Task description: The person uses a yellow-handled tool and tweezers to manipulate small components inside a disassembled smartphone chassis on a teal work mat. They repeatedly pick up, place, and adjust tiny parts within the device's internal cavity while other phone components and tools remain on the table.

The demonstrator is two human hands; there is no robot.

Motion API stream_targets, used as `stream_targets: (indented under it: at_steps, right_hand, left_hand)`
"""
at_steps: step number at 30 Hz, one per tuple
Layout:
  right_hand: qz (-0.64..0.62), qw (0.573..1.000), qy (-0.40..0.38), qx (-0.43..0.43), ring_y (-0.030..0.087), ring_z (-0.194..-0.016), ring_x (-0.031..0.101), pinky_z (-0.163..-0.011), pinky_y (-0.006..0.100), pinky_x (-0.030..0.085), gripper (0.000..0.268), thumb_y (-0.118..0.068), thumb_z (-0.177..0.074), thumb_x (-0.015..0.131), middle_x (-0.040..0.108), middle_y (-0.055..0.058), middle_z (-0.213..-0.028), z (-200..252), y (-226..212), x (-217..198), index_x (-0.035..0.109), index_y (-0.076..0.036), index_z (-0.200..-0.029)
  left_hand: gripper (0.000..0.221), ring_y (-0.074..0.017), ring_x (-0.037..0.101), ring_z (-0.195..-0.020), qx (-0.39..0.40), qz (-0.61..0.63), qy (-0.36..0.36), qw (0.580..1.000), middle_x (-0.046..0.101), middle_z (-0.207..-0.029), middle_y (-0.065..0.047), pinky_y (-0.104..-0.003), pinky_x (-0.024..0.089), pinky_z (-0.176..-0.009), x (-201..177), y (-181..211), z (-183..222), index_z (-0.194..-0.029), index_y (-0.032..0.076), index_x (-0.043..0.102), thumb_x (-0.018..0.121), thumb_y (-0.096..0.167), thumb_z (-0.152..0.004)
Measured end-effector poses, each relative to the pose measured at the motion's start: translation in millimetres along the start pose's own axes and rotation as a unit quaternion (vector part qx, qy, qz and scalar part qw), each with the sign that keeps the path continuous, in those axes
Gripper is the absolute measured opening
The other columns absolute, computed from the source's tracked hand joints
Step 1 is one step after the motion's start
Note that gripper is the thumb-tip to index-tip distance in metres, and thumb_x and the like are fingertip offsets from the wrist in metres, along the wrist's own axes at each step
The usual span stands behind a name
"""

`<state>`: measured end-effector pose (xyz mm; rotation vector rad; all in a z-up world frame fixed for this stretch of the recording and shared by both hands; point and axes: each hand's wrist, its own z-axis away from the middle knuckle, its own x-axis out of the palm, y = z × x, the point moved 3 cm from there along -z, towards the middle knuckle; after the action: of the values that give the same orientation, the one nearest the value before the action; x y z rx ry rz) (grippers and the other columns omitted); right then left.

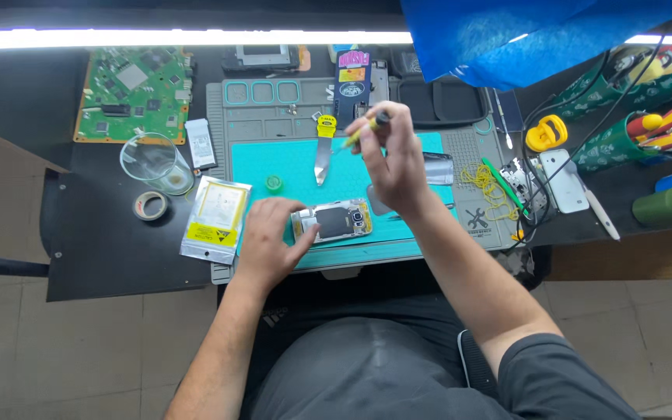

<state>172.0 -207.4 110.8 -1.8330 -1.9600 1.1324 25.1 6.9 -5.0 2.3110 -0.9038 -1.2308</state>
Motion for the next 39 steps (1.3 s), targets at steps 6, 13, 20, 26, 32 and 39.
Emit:
stream_targets:
  at_steps: [6,13,20,26,32,39]
  right_hand:
    - [-0.003,0.991,-0.052,0.119,0.034,-0.085,0.084,-0.077,0.046,0.072,0.077,0.009,-0.105,0.07,0.081,0.02,-0.112,61,-10,-20,0.033,-0.001,-0.172]
    - [0.013,0.99,-0.081,0.117,0.036,-0.094,0.085,-0.085,0.048,0.071,0.072,0.002,-0.112,0.075,0.08,0.022,-0.112,69,-6,-23,0.038,-0.001,-0.174]
    - [0.001,0.982,-0.105,0.156,0.033,-0.09,0.086,-0.082,0.045,0.071,0.066,0.0,-0.107,0.08,0.085,0.017,-0.109,76,0,-14,0.052,-0.004,-0.166]
    - [-0.031,0.98,-0.072,0.185,0.032,-0.091,0.086,-0.084,0.045,0.072,0.064,-0.001,-0.105,0.083,0.086,0.017,-0.109,77,0,-10,0.054,-0.003,-0.161]
    - [0.027,0.983,-0.075,0.166,0.034,-0.089,0.085,-0.082,0.046,0.07,0.053,0.002,-0.107,0.08,0.084,0.016,-0.11,72,-5,-11,0.056,-0.003,-0.154]
    - [0.062,0.981,-0.094,0.155,0.034,-0.089,0.085,-0.08,0.045,0.071,0.049,0.002,-0.107,0.081,0.084,0.013,-0.11,76,0,-9,0.057,-0.005,-0.149]
  left_hand:
    - [0.016,-0.0274,0.076,-0.102,-0.029,0.032,0.004,0.999,0.078,-0.1,0.002,-0.044,0.058,-0.1,-3,0,-4,-0.12,0.022,0.08,0.082,0.027,-0.105]
    - [0.097,-0.0426,0.067,-0.126,-0.081,-0.036,-0.108,0.99,0.075,-0.131,-0.016,-0.059,0.052,-0.11,-9,36,-12,-0.152,0.01,0.069,0.108,0.041,-0.069]
    - [0.096,-0.0299,0.063,-0.134,-0.109,-0.052,-0.168,0.978,0.074,-0.139,-0.001,-0.049,0.047,-0.113,1,17,-5,-0.158,0.023,0.068,0.107,0.044,-0.073]
    - [0.098,-0.0262,0.065,-0.135,-0.135,-0.015,-0.177,0.975,0.077,-0.138,0.004,-0.049,0.045,-0.117,6,3,-7,-0.155,0.026,0.068,0.11,0.045,-0.069]
    - [0.099,-0.0287,0.065,-0.134,-0.134,0.002,-0.202,0.97,0.078,-0.137,0.0,-0.052,0.045,-0.117,2,9,-12,-0.154,0.023,0.07,0.111,0.043,-0.067]
    - [0.046,-0.0262,0.07,-0.121,-0.112,0.052,-0.12,0.985,0.08,-0.128,0.003,-0.046,0.05,-0.109,15,3,-39,-0.141,0.028,0.08,0.094,0.036,-0.097]
